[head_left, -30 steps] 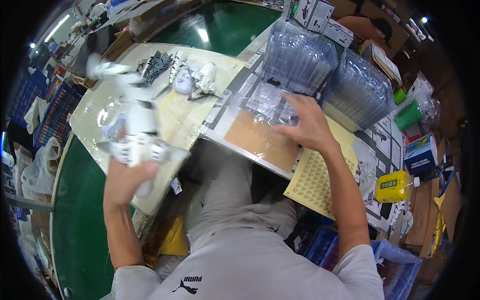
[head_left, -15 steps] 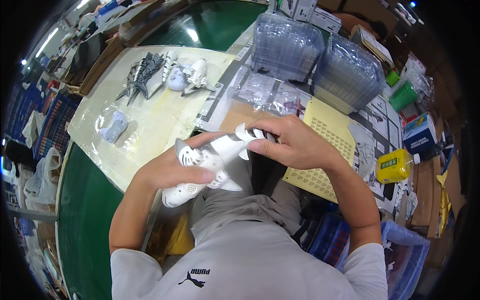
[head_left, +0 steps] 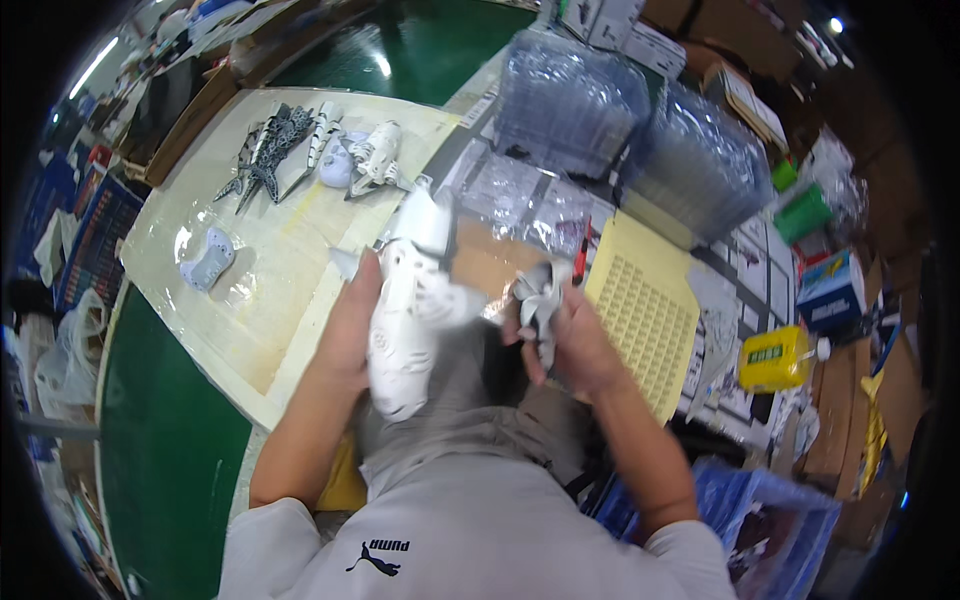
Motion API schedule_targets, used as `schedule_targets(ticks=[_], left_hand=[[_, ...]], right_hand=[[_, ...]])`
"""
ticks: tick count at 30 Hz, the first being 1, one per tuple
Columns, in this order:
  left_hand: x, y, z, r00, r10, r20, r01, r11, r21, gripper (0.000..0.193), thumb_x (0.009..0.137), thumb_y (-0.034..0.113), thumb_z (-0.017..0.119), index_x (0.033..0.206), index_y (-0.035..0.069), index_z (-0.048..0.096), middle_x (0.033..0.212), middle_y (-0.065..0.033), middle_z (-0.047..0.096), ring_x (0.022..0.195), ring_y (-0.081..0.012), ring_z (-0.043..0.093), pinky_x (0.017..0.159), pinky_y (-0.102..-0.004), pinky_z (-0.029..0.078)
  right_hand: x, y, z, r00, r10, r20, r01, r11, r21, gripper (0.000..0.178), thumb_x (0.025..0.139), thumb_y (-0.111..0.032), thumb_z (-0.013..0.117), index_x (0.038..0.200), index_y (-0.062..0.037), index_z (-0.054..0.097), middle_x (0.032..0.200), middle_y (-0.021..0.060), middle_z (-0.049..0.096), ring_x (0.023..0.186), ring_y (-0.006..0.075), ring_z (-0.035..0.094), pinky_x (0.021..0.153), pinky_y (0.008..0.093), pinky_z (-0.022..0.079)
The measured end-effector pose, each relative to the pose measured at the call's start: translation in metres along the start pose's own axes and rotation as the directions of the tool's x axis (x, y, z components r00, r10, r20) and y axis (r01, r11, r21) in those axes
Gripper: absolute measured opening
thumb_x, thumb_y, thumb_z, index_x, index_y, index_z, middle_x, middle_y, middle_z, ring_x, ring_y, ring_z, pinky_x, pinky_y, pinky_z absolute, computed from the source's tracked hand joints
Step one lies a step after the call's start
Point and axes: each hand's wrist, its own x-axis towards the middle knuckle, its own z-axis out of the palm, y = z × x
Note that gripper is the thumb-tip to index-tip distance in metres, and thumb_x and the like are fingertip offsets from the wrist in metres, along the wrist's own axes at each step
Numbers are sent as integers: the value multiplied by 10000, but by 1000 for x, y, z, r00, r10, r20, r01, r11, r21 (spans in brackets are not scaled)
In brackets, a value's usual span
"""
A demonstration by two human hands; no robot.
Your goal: The person assembles white shark-shaped toys by attaching small parts, wiping surfaces with a cloth, and placing them into clear plastic packaging. The person handles multiple shark toys and packaging materials on a cluttered workbench.
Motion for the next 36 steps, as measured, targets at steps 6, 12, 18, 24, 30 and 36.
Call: schedule_targets(ticks=[6, 12, 18, 24, 30, 36], left_hand=[[54, -34, -4, 973, 223, 64, -210, 729, 652, 700, 996, 631, 675, 1397, 57, 661, 1361, -154, 673, 1168, -262, 695, 1012, -383, 534], [100, -29, -32, 664, 616, 423, -161, -435, 886, 524, 834, 479, 841, 1215, 126, 774, 1574, -285, 466, 1435, -517, 436, 1179, -567, 390], [93, -58, -41, 644, 667, 375, -122, -395, 911, 442, 788, 407, 877, 1038, 55, 780, 1384, -230, 581, 1376, -476, 504, 1091, -550, 455], [71, -24, -11, 659, 638, 399, -313, -251, 916, 387, 806, 252, 878, 1114, 40, 779, 1385, -211, 627, 1264, -413, 622, 1016, -471, 529], [93, 15, 23, 593, 538, 599, -690, -45, 722, 348, 838, 35, 800, 1182, 20, 747, 1196, -169, 746, 1047, -355, 735, 895, -397, 596], [99, 12, 9, 702, 396, 592, -624, -60, 779, 353, 850, 4, 780, 1200, 8, 732, 1203, -174, 749, 1085, -379, 718, 925, -427, 579]], right_hand=[[8, -9, 13, 985, -168, -37, 172, 971, 164, 736, 853, -105, 802, 1496, 16, 463, 1256, 110, 696, 998, 178, 733, 798, 314, 614], [80, -115, -35, 916, -400, -1, 112, 257, -960, 710, 793, -178, 891, 1440, -33, 639, 1231, 126, 720, 1062, 232, 732, 920, 365, 569], [122, -112, -18, 992, -121, -38, -65, -230, -971, 507, 834, -369, 832, 1270, -121, 760, 1044, 155, 654, 1057, 378, 659, 934, 457, 524], [115, -91, -8, 968, -234, 90, 22, -279, -960, 379, 815, -300, 844, 1084, -45, 768, 1037, 162, 657, 1019, 385, 686, 869, 476, 549], [84, -119, 19, 954, -203, 221, 184, -183, -966, 395, 779, -283, 884, 1034, -14, 749, 899, 198, 707, 862, 379, 712, 765, 465, 553], [61, -115, -12, 968, -166, 189, 214, 152, -965, 505, 853, -346, 882, 1186, 2, 731, 796, 127, 693, 699, 210, 652, 695, 373, 521]])
